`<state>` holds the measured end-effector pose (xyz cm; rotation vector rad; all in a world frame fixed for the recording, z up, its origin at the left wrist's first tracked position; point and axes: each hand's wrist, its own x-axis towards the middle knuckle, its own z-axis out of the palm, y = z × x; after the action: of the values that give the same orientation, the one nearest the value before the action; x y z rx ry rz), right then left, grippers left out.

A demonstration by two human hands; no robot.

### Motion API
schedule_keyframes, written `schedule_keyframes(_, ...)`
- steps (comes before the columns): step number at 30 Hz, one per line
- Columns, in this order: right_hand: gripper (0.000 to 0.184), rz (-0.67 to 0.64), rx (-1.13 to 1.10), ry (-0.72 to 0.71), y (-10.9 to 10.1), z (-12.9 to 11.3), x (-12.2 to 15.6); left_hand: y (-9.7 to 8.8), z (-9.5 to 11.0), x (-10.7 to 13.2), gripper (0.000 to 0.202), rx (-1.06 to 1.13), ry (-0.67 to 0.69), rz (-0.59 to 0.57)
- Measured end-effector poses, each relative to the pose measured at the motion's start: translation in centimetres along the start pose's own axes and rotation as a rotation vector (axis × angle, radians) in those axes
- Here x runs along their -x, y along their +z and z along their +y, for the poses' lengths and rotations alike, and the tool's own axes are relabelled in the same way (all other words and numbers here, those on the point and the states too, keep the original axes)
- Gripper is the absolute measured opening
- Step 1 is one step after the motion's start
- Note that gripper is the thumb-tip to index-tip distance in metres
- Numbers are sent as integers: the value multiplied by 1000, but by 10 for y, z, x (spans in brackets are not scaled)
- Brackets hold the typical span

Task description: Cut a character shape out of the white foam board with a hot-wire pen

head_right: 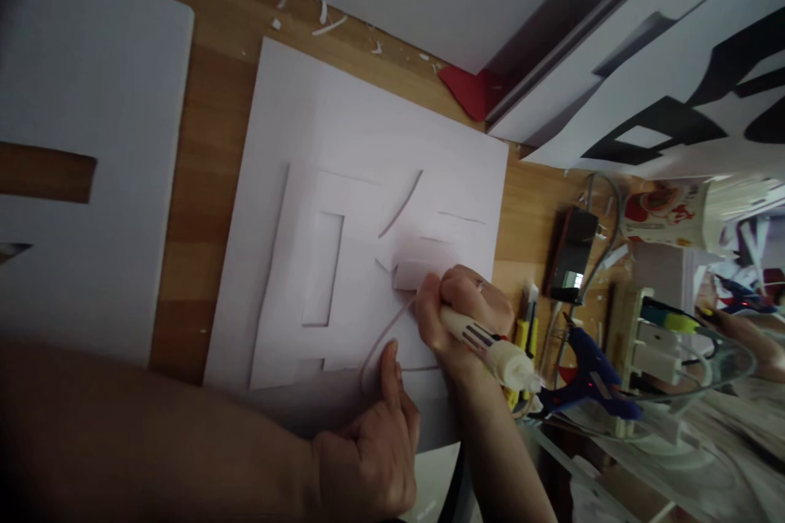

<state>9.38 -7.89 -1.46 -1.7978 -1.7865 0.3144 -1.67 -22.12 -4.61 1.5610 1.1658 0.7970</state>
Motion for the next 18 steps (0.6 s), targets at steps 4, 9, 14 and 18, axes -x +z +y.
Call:
schedule_keyframes(4,27,92,112,-154,-2,2,7,1,15,-5,45,-311,107,191)
schedule_keyframes(9,32,331,-188,47,-1,-16,16,-24,32,-23,28,-994,415,92)
schedule_keyframes(14,32,270,-444,256,-6,-38,37,-55,19,-35,34,-1634,1057,-86)
schedule_keyframes(18,29,225,-539,361,-19,-40,63,-60,19,-36,52,-2277,1287,-255)
